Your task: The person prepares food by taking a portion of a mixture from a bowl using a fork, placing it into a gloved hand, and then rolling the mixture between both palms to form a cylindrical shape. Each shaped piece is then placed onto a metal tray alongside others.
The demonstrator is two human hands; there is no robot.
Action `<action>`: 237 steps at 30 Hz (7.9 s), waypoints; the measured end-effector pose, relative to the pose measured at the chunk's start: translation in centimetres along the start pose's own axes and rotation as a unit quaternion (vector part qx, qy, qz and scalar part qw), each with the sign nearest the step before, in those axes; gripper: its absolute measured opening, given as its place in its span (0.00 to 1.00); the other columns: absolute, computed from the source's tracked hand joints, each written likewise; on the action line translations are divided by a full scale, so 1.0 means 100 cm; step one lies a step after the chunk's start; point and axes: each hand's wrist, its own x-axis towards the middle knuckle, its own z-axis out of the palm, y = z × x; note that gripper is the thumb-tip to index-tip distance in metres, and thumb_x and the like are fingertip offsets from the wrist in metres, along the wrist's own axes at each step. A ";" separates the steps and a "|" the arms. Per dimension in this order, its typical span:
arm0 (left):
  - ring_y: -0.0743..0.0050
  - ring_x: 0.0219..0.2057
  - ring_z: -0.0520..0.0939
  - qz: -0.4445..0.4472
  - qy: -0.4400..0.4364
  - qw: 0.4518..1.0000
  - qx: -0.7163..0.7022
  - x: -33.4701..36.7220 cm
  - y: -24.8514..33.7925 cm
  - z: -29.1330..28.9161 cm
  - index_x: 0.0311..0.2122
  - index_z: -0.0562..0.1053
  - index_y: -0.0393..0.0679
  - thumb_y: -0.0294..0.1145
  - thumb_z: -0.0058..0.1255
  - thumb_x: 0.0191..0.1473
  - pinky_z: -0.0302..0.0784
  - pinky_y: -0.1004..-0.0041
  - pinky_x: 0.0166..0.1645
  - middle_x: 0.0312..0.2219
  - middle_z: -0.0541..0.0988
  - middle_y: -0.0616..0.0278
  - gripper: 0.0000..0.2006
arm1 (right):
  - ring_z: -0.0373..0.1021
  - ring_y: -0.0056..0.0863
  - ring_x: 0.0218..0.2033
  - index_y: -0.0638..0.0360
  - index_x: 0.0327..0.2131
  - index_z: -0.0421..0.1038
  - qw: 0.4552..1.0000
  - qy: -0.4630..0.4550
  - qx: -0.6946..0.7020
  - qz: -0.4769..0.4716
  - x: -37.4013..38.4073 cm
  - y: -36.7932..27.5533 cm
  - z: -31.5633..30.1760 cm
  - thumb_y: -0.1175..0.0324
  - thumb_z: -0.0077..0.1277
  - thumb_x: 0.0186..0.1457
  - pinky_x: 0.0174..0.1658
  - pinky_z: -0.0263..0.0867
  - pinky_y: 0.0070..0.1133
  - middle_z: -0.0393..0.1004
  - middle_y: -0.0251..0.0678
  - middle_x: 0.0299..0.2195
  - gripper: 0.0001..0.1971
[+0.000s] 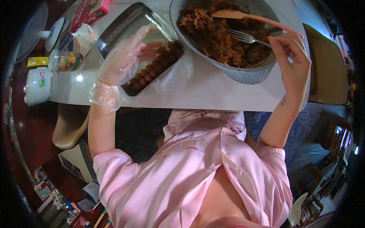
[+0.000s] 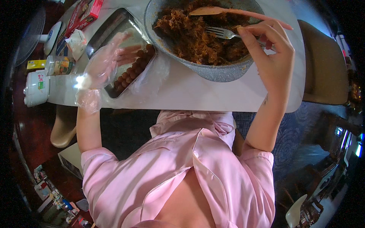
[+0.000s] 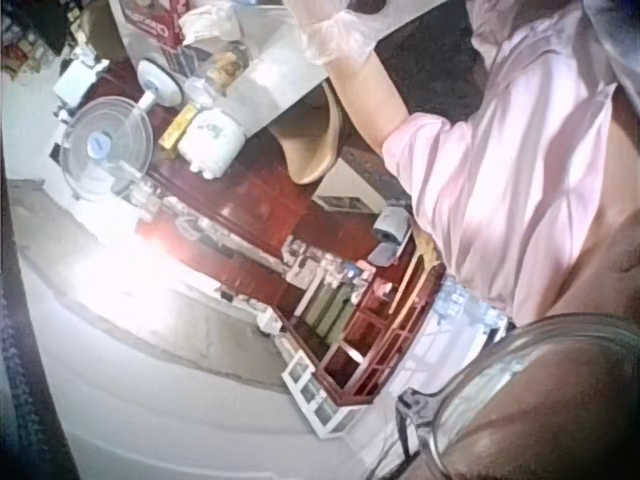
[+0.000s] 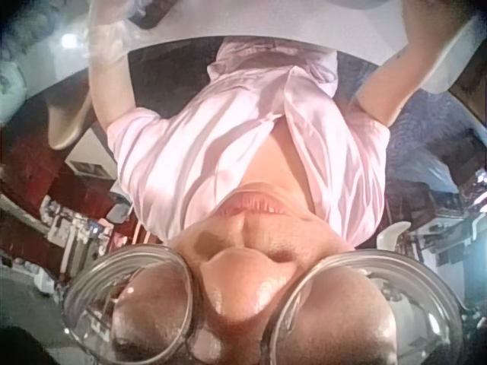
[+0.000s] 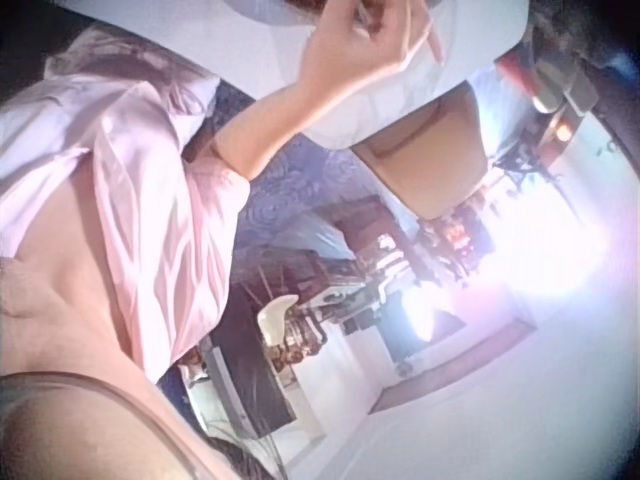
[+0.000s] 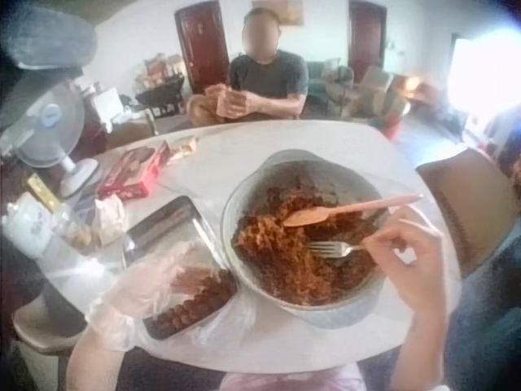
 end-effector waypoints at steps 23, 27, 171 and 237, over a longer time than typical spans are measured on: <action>0.65 0.51 0.77 0.193 0.147 0.967 0.078 -0.037 0.022 0.026 0.63 0.62 0.36 0.51 0.37 0.67 0.65 0.65 0.61 0.50 0.77 0.49 0.30 | 0.69 0.37 0.42 0.61 0.31 0.76 0.928 -0.257 -0.257 -0.080 0.060 -0.007 0.014 0.67 0.62 0.45 0.48 0.64 0.30 0.74 0.37 0.35 0.10; 0.64 0.51 0.77 0.251 0.163 0.951 0.075 -0.042 0.015 0.054 0.62 0.64 0.36 0.48 0.40 0.66 0.65 0.65 0.60 0.50 0.77 0.48 0.28 | 0.72 0.39 0.41 0.61 0.29 0.77 0.861 -0.322 -0.393 0.029 0.059 0.004 0.004 0.69 0.57 0.46 0.49 0.66 0.31 0.77 0.38 0.33 0.07; 0.80 0.35 0.82 0.184 0.076 0.975 -0.096 0.005 0.044 0.116 0.52 0.73 0.40 0.28 0.55 0.57 0.75 0.80 0.43 0.38 0.81 0.62 0.17 | 0.66 0.37 0.48 0.53 0.27 0.80 0.956 -0.207 -0.189 -0.090 0.028 0.010 0.034 0.66 0.64 0.37 0.54 0.59 0.35 0.72 0.36 0.40 0.09; 0.48 0.57 0.73 0.138 -0.212 0.917 -0.307 0.015 0.035 0.140 0.62 0.59 0.33 0.42 0.36 0.68 0.71 0.57 0.61 0.57 0.69 0.41 0.26 | 0.66 0.35 0.48 0.52 0.32 0.83 0.993 0.040 0.104 -0.032 0.034 -0.016 0.023 0.64 0.65 0.44 0.54 0.55 0.32 0.74 0.32 0.41 0.09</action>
